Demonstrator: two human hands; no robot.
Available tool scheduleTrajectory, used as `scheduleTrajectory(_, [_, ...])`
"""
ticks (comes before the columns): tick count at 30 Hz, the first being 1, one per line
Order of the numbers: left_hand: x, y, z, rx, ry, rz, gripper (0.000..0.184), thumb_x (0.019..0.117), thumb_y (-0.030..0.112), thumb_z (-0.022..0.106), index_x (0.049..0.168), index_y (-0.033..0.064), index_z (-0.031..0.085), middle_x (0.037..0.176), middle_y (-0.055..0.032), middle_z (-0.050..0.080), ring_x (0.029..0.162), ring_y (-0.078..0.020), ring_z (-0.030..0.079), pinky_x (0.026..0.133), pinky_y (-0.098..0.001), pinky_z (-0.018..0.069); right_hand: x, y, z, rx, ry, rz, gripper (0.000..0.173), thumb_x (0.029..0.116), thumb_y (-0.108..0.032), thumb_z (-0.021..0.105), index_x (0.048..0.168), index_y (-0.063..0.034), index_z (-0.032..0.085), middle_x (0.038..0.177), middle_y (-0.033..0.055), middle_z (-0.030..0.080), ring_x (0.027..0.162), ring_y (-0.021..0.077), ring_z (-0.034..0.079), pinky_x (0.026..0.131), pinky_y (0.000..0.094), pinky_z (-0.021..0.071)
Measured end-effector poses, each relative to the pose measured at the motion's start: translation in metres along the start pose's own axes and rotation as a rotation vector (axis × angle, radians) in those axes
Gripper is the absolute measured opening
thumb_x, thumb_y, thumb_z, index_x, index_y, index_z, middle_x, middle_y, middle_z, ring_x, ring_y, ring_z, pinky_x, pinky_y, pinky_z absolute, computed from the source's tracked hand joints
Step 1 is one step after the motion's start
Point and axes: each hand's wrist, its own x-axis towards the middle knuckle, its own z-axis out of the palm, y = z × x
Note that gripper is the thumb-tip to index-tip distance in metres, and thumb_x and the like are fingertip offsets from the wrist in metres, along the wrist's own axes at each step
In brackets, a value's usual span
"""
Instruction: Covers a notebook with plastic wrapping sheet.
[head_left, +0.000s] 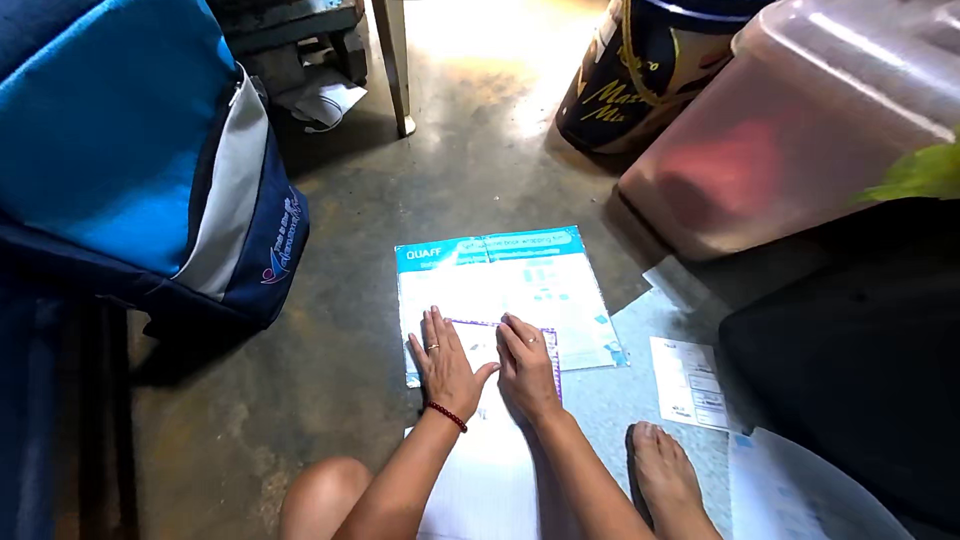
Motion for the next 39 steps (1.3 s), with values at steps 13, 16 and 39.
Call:
scheduleTrajectory(13, [0.004, -0.004, 0.016, 0.153, -0.014, 0.207, 0.075, 0.1046, 0.052, 0.041, 0.16, 0.003, 0.031, 0.17, -0.0111, 0.023, 0.158, -0.0297, 0.015, 0.125, -0.0588, 0.0031, -0.011, 0.0, 0.003, -0.28, -0.001, 0.053, 0.038, 0.0971, -0.012, 0.048, 0.125, -0.0038, 0.074, 0.144, 0.0242, 0.058, 0.127, 0.0504, 0.057, 0.104, 0.0595, 0.0458])
scheduleTrajectory(16, [0.008, -0.006, -0.009, 0.137, -0.127, 0.167, 0.071, 0.1066, 0.048, 0.045, 0.16, 0.0023, 0.031, 0.17, -0.0123, 0.022, 0.159, -0.0303, 0.013, 0.124, -0.0615, -0.0004, -0.007, -0.004, 0.004, -0.237, 0.054, 0.068, 0.032, 0.0958, -0.01, 0.054, 0.117, -0.0024, 0.077, 0.131, 0.028, 0.065, 0.116, 0.0502, 0.062, 0.099, 0.0595, 0.0484])
scheduleTrajectory(39, [0.063, -0.013, -0.056, -0.119, -0.331, 0.297, 0.045, 0.0954, 0.022, 0.071, 0.137, 0.0077, 0.061, 0.127, -0.0155, 0.063, 0.126, -0.032, 0.054, 0.112, -0.0583, 0.0287, 0.091, -0.013, -0.046, -0.006, -0.808, 0.225, 0.029, 0.0894, -0.004, 0.067, 0.119, -0.0005, 0.067, 0.114, 0.0168, 0.066, 0.118, 0.0372, 0.053, 0.107, 0.0597, 0.0289])
